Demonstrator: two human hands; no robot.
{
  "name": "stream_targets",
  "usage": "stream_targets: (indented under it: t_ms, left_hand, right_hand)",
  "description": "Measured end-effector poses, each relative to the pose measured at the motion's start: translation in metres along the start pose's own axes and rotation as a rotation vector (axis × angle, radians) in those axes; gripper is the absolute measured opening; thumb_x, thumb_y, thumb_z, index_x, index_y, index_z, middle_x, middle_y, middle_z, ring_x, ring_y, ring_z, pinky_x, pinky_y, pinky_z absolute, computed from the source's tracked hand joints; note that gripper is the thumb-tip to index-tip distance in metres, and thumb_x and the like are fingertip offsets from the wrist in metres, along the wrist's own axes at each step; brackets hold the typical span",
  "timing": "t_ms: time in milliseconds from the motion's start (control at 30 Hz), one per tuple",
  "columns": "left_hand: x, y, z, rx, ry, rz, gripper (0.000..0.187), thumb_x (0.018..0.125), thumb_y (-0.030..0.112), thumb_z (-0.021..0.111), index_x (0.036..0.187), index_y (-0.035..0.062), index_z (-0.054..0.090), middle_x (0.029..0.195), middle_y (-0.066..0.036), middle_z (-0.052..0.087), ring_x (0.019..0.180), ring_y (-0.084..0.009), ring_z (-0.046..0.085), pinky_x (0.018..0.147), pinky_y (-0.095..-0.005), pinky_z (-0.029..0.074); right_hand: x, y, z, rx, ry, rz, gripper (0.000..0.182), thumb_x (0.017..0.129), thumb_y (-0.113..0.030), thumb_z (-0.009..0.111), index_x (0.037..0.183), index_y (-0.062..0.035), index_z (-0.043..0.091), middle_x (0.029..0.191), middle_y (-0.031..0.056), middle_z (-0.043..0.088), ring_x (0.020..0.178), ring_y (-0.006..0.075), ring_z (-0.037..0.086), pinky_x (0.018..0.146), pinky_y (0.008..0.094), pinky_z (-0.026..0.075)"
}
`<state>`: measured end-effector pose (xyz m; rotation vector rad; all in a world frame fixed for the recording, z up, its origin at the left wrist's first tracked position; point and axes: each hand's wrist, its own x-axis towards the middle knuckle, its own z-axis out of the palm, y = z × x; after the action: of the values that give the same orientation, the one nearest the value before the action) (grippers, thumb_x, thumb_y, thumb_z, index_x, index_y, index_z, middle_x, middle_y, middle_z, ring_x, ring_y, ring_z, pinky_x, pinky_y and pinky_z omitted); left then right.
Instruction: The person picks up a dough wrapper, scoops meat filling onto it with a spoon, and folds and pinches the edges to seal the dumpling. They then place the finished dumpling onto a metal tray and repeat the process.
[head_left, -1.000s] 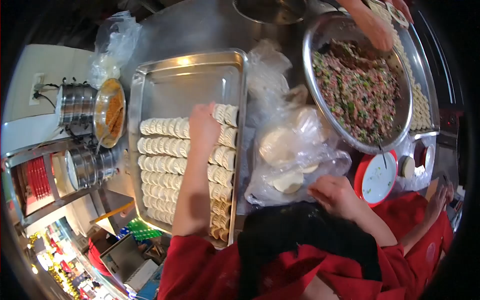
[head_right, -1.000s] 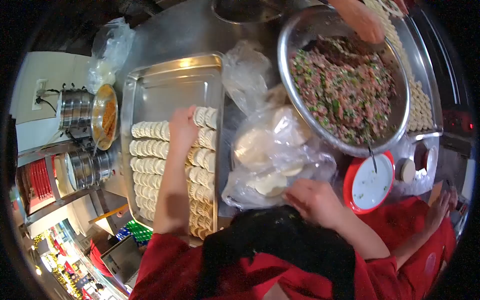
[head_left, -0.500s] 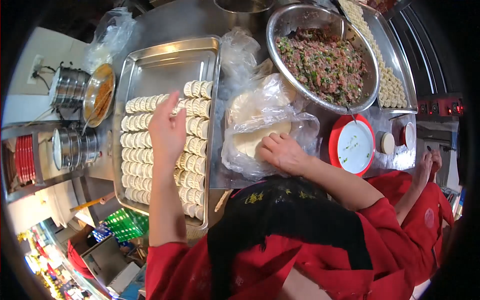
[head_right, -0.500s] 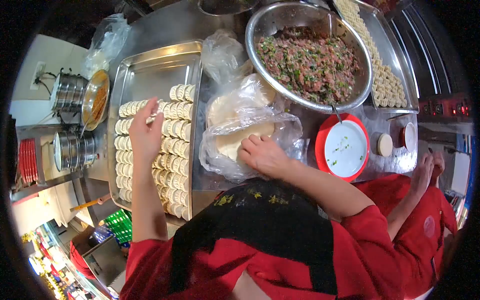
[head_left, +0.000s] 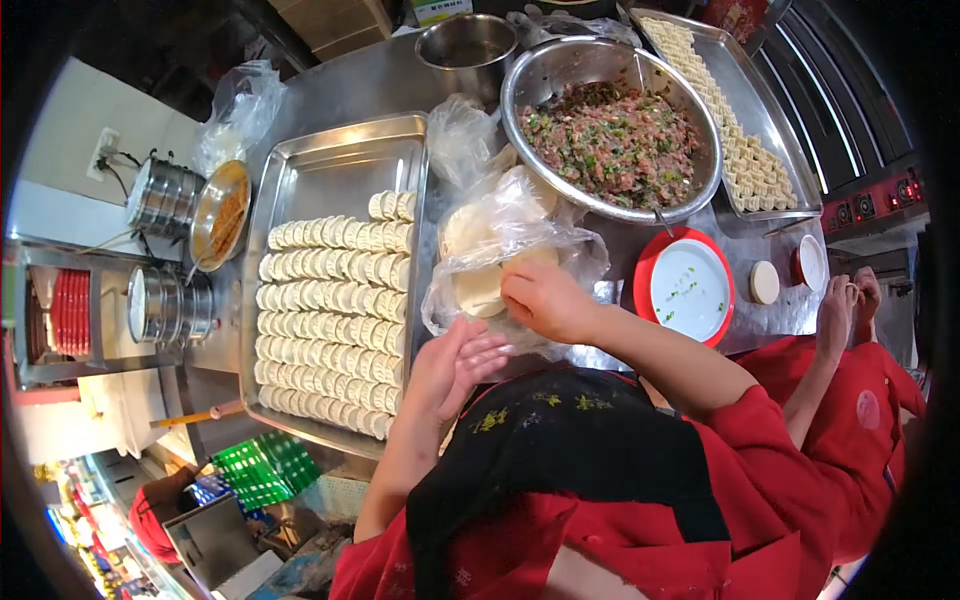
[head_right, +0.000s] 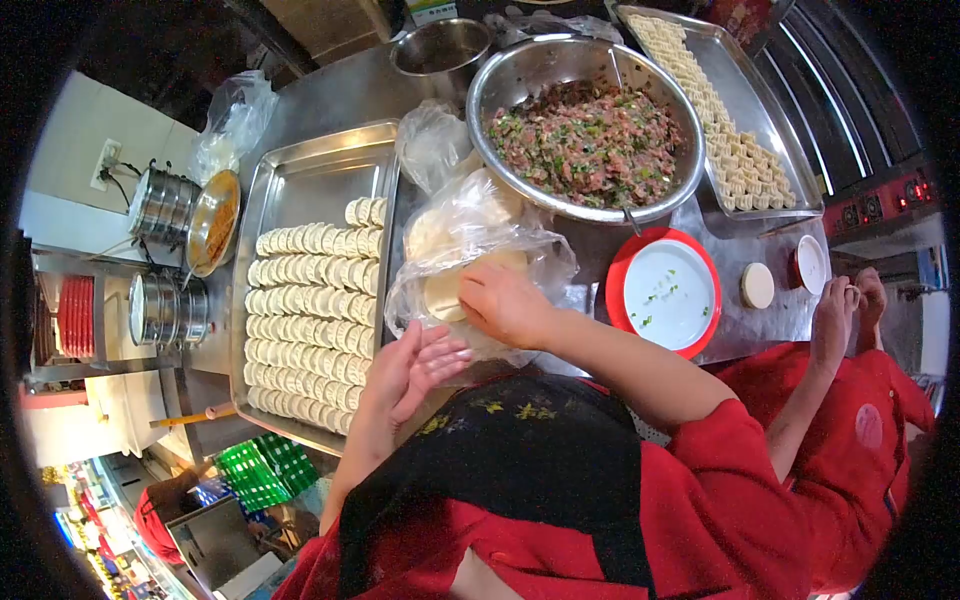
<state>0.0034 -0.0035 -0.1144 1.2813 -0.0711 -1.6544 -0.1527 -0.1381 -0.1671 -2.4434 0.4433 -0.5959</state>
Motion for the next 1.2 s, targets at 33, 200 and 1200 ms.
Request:
stream_targets:
  t_ms: [33, 200, 1200]
  left_hand:
    - [0.002, 0.0, 0.007, -0.248, 0.014, -0.194, 0.06, 0.098, 0.043, 0.045, 0.128, -0.0086, 0.044, 0.122, -0.025, 0.056, 0.11, -0.0331, 0.059, 0.093, -0.0419, 0.049]
    - [0.041, -0.004, 0.014, -0.805, -0.534, -0.202, 0.055, 0.1, 0.041, 0.039, 0.132, -0.0031, 0.041, 0.128, -0.024, 0.052, 0.116, -0.0397, 0.053, 0.1, -0.0468, 0.044]
    - [0.11, 0.026, 0.114, -0.226, -0.262, -0.237, 0.037, 0.101, 0.021, 0.045, 0.129, -0.0035, 0.046, 0.125, -0.014, 0.057, 0.115, -0.0252, 0.057, 0.101, -0.04, 0.043]
  right_hand:
    - [0.005, -0.013, -0.016, 0.016, 0.027, -0.047, 0.013, 0.071, -0.007, 0.065, 0.079, -0.0056, 0.055, 0.084, 0.0102, 0.055, 0.081, 0.0316, 0.055, 0.068, 0.0421, 0.045]
    - [-0.002, -0.059, -0.064, 0.103, 0.018, -0.149, 0.013, 0.073, -0.007, 0.071, 0.081, -0.0051, 0.06, 0.084, 0.0091, 0.057, 0.077, 0.0292, 0.057, 0.065, 0.0395, 0.048]
    - [-0.042, 0.042, -0.182, -0.414, 0.097, 0.519, 0.016, 0.074, -0.003, 0.063, 0.09, -0.0039, 0.06, 0.076, 0.0122, 0.056, 0.063, 0.0325, 0.059, 0.052, 0.0411, 0.048]
